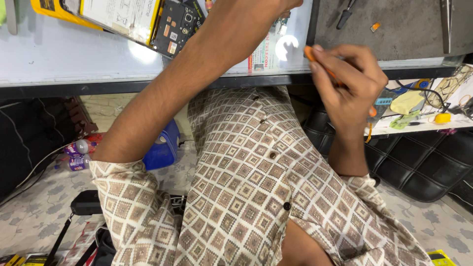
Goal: The person handles a small circuit board and a disassembled mobile phone. They use a screwdriver to remove and reinsert screws on the phone chassis, then use pliers to manipulate a small component. The person repeatedly adjusts the circuit board and phone parts on the workbench.
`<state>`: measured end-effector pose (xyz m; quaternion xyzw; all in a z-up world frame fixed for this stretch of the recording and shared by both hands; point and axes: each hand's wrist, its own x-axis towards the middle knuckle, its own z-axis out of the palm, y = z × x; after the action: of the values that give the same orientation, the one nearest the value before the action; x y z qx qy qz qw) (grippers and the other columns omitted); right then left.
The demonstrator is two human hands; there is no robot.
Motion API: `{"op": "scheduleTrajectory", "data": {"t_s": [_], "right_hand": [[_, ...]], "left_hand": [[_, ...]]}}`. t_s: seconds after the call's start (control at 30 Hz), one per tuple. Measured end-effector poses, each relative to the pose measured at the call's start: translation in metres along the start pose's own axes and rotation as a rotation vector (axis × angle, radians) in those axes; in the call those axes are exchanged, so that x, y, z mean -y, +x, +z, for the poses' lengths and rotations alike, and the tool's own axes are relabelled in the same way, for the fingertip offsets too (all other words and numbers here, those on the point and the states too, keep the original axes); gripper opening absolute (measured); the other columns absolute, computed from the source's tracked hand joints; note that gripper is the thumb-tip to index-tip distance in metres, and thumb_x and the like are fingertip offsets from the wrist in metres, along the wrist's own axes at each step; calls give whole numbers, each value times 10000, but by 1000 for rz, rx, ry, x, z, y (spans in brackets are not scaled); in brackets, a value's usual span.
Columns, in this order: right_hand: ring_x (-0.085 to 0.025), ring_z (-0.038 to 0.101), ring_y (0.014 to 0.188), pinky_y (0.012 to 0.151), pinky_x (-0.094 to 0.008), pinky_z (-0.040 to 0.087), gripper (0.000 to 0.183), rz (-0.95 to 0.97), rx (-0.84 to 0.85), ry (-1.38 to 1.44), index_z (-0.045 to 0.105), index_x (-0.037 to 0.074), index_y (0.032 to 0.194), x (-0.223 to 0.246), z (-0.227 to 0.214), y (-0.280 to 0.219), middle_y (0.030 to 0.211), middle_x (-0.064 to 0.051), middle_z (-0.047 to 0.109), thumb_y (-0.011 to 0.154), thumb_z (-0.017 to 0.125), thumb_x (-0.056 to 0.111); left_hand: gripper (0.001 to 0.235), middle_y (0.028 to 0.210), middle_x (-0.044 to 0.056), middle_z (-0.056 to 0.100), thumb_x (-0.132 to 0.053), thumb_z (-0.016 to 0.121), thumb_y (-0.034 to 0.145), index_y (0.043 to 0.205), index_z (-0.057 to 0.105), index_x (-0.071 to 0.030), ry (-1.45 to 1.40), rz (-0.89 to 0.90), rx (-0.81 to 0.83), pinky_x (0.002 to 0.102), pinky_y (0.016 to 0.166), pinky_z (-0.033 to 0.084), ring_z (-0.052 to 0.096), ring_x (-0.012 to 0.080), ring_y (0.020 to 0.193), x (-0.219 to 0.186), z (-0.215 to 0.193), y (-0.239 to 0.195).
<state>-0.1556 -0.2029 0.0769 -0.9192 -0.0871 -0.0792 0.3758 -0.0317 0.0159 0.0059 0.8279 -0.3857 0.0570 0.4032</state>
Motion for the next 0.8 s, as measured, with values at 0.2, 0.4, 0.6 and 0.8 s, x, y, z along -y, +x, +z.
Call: {"op": "scheduleTrajectory", "data": {"t_s": [0.2,0.4,0.6,0.8], "right_hand": [[-145,638,729,631,-277,498,112,-198,77,-179,785,-2,1101,9,27,37,1082,-99,701,1022,859,-29],[-184,644,670,560,-289,490,137,-241,58,-149,792,-40,1083,12,16,41,1003,-131,673,964,856,-62],[-153,689,814,657,-257,537,132,-181,98,-98,780,-14,1109,5,14,46,1066,-116,674,1005,825,-82],[-179,657,794,656,-302,513,165,-233,138,-105,784,-32,1084,3,14,43,1039,-127,674,937,832,-90]], "left_hand": [[175,850,130,717,-36,688,866,1032,740,-11,1,30,-19,354,616,560,725,247,735,6,14,-4],[46,708,141,671,-13,730,870,844,711,20,17,-40,22,348,521,533,688,244,603,5,20,3],[88,677,117,649,4,769,735,751,684,-11,154,56,-89,335,548,544,697,230,630,1,20,5],[116,643,127,646,-42,791,747,722,688,4,98,27,-33,327,491,525,694,235,597,-6,26,7]]}}
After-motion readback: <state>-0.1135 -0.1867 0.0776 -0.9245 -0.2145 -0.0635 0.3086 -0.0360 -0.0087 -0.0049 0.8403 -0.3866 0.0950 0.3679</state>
